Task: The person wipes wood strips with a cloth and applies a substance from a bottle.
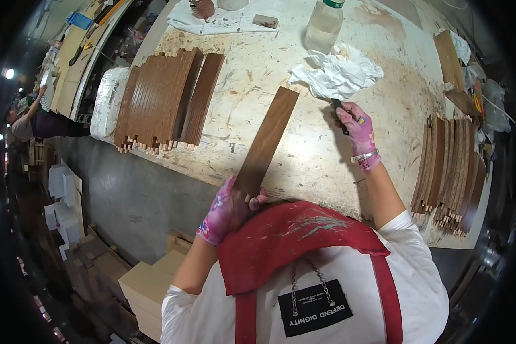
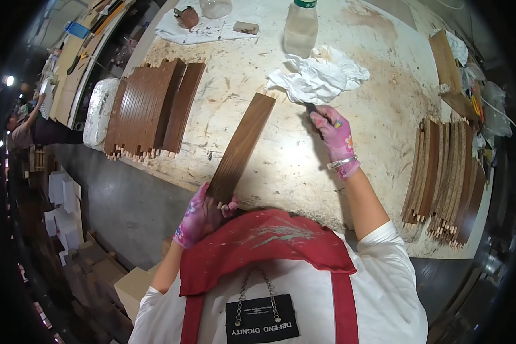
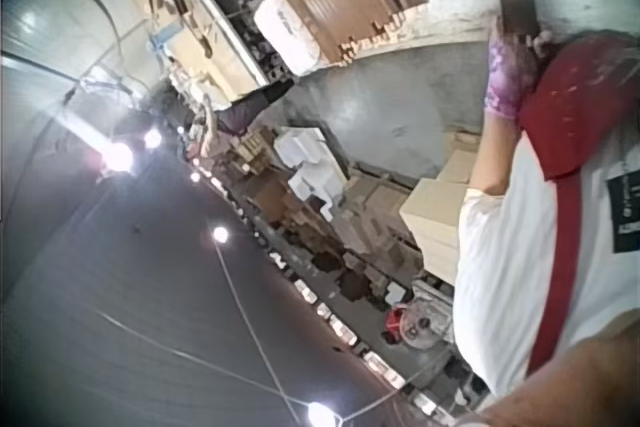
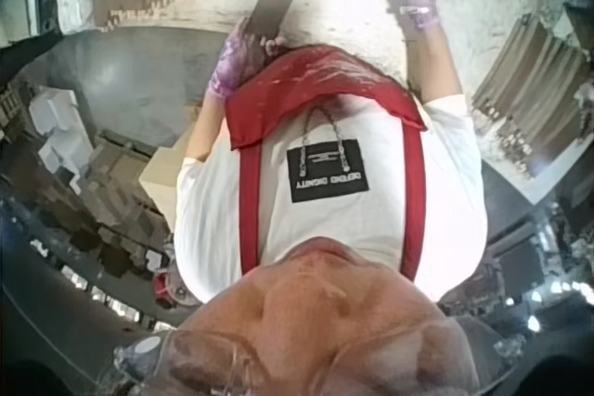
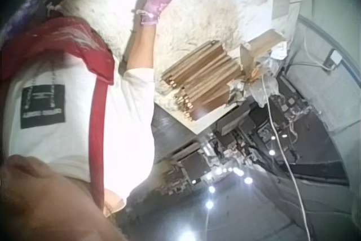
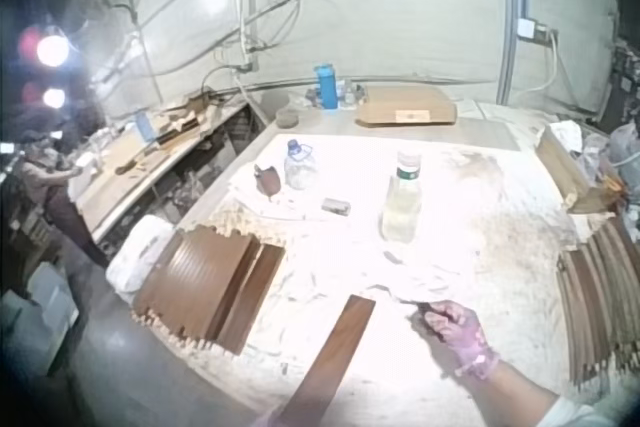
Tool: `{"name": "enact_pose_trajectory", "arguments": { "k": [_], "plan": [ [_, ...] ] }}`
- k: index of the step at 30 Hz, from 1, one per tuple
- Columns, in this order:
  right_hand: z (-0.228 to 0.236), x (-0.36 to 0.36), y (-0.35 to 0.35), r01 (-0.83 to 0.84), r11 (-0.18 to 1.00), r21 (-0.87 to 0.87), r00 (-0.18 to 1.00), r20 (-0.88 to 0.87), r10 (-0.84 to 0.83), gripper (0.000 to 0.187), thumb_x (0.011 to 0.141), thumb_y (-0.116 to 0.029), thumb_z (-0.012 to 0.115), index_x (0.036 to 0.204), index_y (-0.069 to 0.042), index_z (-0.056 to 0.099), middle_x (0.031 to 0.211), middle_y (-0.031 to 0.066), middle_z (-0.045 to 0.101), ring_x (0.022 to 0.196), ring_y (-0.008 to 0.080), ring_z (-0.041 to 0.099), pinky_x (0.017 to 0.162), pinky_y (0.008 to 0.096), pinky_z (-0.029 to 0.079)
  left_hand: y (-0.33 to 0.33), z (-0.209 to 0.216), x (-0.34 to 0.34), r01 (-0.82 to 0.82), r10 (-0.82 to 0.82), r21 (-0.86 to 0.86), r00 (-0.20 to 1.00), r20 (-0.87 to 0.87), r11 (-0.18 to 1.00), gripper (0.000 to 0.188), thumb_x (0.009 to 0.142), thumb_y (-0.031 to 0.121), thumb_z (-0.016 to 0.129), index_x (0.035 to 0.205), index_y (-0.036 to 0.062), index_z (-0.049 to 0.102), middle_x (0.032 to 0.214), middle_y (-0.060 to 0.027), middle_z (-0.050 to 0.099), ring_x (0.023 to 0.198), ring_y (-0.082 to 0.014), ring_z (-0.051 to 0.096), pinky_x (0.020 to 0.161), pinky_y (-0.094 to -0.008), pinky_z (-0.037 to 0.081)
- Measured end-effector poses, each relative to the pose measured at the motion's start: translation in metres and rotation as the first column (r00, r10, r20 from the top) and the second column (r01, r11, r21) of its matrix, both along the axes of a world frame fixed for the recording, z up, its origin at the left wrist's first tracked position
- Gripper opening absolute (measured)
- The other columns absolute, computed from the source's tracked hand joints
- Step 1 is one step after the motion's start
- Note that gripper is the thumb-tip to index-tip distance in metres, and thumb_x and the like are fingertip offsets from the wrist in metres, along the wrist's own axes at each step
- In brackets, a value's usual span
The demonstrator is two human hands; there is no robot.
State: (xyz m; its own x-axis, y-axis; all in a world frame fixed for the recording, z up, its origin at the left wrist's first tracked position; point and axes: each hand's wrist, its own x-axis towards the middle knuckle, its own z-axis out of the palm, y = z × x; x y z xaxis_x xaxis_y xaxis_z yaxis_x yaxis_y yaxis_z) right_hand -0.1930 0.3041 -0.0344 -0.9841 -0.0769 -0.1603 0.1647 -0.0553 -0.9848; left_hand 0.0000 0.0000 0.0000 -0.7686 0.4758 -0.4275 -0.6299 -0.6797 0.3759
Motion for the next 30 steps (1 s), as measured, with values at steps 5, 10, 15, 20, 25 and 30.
{"name": "enact_pose_trajectory", "arguments": {
  "k": [5,10,15,20,25,30],
  "plan": [
    [-0.022,0.014,-0.001,-0.056,0.998,-0.013,0.997,0.05,0.056,0.021,0.091,-0.012,0.065,0.106,0.003,0.063,0.088,0.0015,0.064,0.075,0.0096,0.058,0.067,0.0225,0.047,0.01,0.009,-0.002,-0.2,0.225,-0.163,0.961,0.159,0.966,0.054,0.099,0.048,0.043,0.129,0.0041,0.048,0.105,-0.0139,0.056,0.09,-0.0217,0.054,0.077,-0.0294,0.044],
    [-0.004,0.034,-0.01,-0.098,0.956,-0.278,0.975,0.166,0.148,0.016,0.092,-0.012,0.063,0.099,0.002,0.057,0.08,0.0047,0.058,0.063,0.012,0.052,0.055,0.0264,0.043,0.005,-0.003,-0.013,-0.119,0.114,0.119,0.992,0.047,0.986,0.044,0.102,0.029,0.047,0.134,0.0007,0.042,0.125,-0.0192,0.052,0.117,-0.0327,0.051,0.1,-0.0363,0.047],
    [-0.007,0.044,-0.027,-0.168,0.947,-0.273,0.957,0.185,0.223,0.015,0.093,-0.01,0.061,0.099,0.002,0.054,0.077,0.0065,0.055,0.061,0.0127,0.049,0.053,0.0251,0.04,0.005,-0.02,-0.015,-0.205,0.166,0.244,0.971,0.171,0.948,0.048,0.102,0.029,0.046,0.137,-0.0041,0.037,0.133,-0.0244,0.046,0.122,-0.0409,0.048,0.103,-0.0396,0.046],
    [0.006,0.056,-0.033,-0.219,0.975,-0.045,0.962,0.159,0.223,0.018,0.093,-0.013,0.06,0.102,0.003,0.06,0.078,0.0038,0.059,0.065,0.0111,0.053,0.058,0.0248,0.044,0.013,-0.005,-0.017,-0.075,0.07,0.164,0.997,0.037,0.984,0.055,0.102,0.037,0.043,0.141,-0.0018,0.034,0.136,-0.0239,0.046,0.13,-0.0361,0.045,0.111,-0.0439,0.036],
    [0.039,0.038,-0.012,-0.151,0.912,0.381,0.989,0.066,0.136,0.024,0.091,-0.019,0.062,0.107,-0.001,0.065,0.079,-0.0009,0.063,0.068,0.0069,0.056,0.061,0.0218,0.045,0.007,-0.007,-0.009,-0.002,0.007,0.037,0.987,-0.159,0.999,0.062,0.099,0.044,0.046,0.142,0.0013,0.034,0.139,-0.0208,0.045,0.132,-0.0336,0.042,0.116,-0.0426,0.028],
    [0.031,0.0,0.048,0.036,0.948,0.316,0.999,0.022,-0.046,0.023,0.092,-0.019,0.061,0.105,-0.001,0.065,0.078,-0.002,0.062,0.065,0.0061,0.056,0.061,0.0212,0.044,-0.007,-0.023,-0.002,0.045,-0.05,0.156,0.998,0.026,0.987,0.058,0.095,0.049,0.053,0.13,0.0044,0.045,0.121,-0.0172,0.055,0.111,-0.0251,0.055,0.096,-0.0339,0.044]
  ]
}}
